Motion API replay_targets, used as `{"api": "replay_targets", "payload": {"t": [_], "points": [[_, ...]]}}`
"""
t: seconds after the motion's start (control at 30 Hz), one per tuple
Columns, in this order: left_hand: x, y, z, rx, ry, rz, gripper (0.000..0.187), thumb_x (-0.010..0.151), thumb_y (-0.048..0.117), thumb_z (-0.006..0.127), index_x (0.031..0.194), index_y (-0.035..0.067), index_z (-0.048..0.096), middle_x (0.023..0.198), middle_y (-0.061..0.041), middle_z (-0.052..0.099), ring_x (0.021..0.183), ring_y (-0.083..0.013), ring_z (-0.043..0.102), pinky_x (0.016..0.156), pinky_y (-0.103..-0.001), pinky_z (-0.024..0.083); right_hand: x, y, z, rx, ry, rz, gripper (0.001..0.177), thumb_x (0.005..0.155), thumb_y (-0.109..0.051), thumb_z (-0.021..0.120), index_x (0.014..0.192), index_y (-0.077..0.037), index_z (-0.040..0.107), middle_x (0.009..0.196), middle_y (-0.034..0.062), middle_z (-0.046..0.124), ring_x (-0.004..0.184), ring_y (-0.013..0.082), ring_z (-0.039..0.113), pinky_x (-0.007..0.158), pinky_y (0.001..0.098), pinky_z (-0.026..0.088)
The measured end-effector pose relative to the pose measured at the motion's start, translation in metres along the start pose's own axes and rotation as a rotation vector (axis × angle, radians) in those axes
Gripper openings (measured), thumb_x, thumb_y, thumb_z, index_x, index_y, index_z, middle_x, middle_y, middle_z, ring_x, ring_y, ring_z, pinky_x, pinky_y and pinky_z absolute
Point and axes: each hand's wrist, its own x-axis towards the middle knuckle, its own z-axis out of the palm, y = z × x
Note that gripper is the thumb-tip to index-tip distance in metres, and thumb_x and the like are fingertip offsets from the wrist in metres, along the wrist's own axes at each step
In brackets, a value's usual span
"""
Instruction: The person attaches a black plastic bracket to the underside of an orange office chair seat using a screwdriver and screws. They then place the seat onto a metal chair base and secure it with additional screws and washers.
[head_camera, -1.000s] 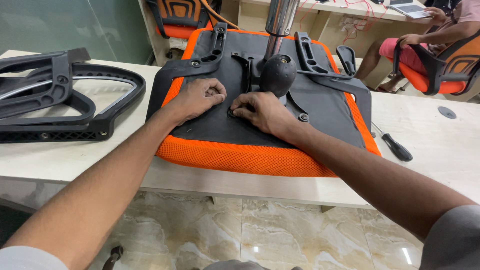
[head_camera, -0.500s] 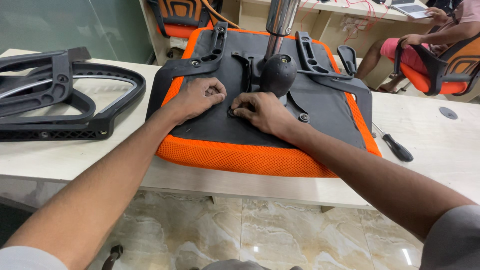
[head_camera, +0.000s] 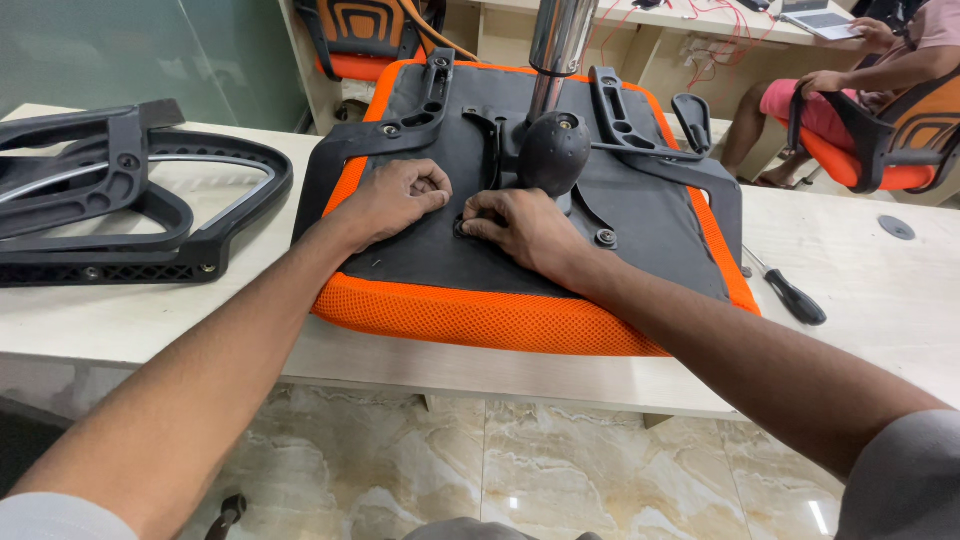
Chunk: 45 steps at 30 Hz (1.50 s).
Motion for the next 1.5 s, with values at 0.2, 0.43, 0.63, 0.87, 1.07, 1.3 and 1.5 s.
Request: {"api": "replay_targets", "payload": {"t": [0.2, 0.43, 0.63, 0.87, 1.07, 1.3, 1.5], "points": [[0.0, 0.002, -0.001, 0.039, 0.001, -0.018, 0.017, 0.092, 0.017, 0.072, 0.105, 0.006, 0.073, 0.089, -0.002, 0.073, 0.084, -0.0095, 0.066, 0.08, -0.026, 0.054, -0.003, 0.003, 0.002, -0.009, 0.053, -0.092, 0.025, 0.094, -0.03, 0.07, 0.107, -0.009, 0.07, 0.089, 0.0115, 0.074, 0.078, 0.0268, 0.071, 0.072, 0.0387, 0.055], [-0.002, 0.011, -0.003, 0.087, -0.021, -0.056, 0.018, 0.09, 0.019, 0.072, 0.103, 0.007, 0.074, 0.093, -0.004, 0.075, 0.088, -0.0133, 0.069, 0.081, -0.029, 0.054, -0.004, -0.005, 0.001, -0.038, 0.021, 0.004, 0.026, 0.093, -0.03, 0.071, 0.107, -0.008, 0.068, 0.085, 0.0124, 0.073, 0.077, 0.0276, 0.071, 0.072, 0.0398, 0.054], [-0.012, 0.027, 0.021, 0.284, 0.028, 0.038, 0.021, 0.088, 0.024, 0.074, 0.1, 0.008, 0.074, 0.106, -0.013, 0.076, 0.104, -0.0296, 0.07, 0.091, -0.042, 0.053, -0.024, -0.02, -0.009, -0.089, 0.049, 0.002, 0.028, 0.093, -0.03, 0.07, 0.11, -0.008, 0.072, 0.091, 0.0127, 0.074, 0.082, 0.0292, 0.071, 0.072, 0.041, 0.054], [-0.037, 0.075, 0.06, 0.288, 0.185, 0.195, 0.017, 0.086, 0.019, 0.074, 0.098, 0.007, 0.073, 0.109, -0.018, 0.069, 0.103, -0.041, 0.066, 0.086, -0.05, 0.051, -0.074, -0.036, -0.024, -0.101, 0.226, 0.154, 0.027, 0.094, -0.031, 0.068, 0.106, -0.008, 0.074, 0.085, 0.0161, 0.074, 0.074, 0.0325, 0.072, 0.071, 0.0425, 0.055], [-0.059, 0.137, 0.115, 0.146, 0.27, 0.238, 0.02, 0.091, 0.0, 0.057, 0.104, 0.006, 0.07, 0.102, -0.016, 0.075, 0.098, -0.0373, 0.072, 0.082, -0.047, 0.055, -0.122, -0.021, -0.043, -0.028, 0.379, 0.094, 0.025, 0.097, -0.027, 0.066, 0.1, -0.004, 0.073, 0.084, 0.0165, 0.073, 0.075, 0.0321, 0.071, 0.069, 0.0408, 0.054], [-0.057, 0.222, 0.241, 0.094, 0.275, 0.244, 0.021, 0.09, -0.001, 0.053, 0.104, 0.005, 0.068, 0.098, -0.015, 0.076, 0.094, -0.0355, 0.072, 0.078, -0.048, 0.054, -0.237, 0.057, -0.087, 0.163, 0.462, 0.14, 0.021, 0.097, -0.021, 0.064, 0.102, -0.002, 0.07, 0.084, 0.0135, 0.072, 0.069, 0.023, 0.066, 0.069, 0.036, 0.054], [-0.022, 0.267, 0.362, 0.039, 0.079, 0.337, 0.023, 0.091, 0.004, 0.051, 0.105, 0.006, 0.07, 0.095, -0.017, 0.074, 0.092, -0.0347, 0.073, 0.08, -0.045, 0.055, -0.332, 0.146, -0.118, 0.193, 0.508, 0.318, 0.025, 0.097, -0.023, 0.064, 0.103, 0.0, 0.072, 0.087, 0.0119, 0.074, 0.079, 0.0184, 0.068, 0.075, 0.034, 0.054]]}}
